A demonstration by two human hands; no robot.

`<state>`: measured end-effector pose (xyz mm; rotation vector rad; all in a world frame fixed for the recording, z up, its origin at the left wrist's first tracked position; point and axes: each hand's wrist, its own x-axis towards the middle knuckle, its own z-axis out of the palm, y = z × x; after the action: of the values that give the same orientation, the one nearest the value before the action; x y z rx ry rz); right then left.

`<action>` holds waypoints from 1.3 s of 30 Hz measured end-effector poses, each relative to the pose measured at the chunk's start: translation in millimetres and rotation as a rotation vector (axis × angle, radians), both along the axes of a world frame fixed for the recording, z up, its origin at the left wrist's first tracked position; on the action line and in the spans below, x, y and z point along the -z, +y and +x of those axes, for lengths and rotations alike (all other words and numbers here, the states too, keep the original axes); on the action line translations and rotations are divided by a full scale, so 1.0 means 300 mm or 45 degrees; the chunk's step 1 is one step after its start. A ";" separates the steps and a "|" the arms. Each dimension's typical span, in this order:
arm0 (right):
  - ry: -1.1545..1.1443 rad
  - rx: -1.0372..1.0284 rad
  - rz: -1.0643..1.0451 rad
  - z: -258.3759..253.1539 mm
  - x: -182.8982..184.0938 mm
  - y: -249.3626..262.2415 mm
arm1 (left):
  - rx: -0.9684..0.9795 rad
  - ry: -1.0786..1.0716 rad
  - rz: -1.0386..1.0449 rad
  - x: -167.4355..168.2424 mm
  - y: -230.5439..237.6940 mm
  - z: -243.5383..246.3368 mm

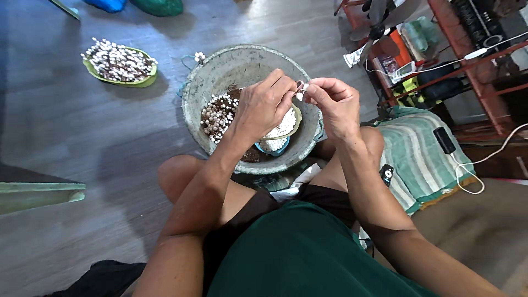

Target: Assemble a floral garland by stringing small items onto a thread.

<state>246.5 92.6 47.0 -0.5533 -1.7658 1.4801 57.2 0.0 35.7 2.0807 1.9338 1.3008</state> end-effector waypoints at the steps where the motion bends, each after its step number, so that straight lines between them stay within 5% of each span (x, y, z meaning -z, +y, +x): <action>1: -0.009 0.000 0.014 0.000 -0.002 0.000 | -0.002 0.000 -0.003 0.000 0.000 0.000; 23: 0.053 0.025 -0.363 -0.052 0.021 0.045 | -0.012 0.002 -0.034 0.007 0.003 0.001; 39: 0.064 0.047 -0.255 -0.052 0.030 0.045 | -0.013 0.003 -0.041 0.008 0.005 0.007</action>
<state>230.9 106.0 37.9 -0.6405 -1.5706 1.6413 59.4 1.6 33.2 2.0608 1.9556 1.2610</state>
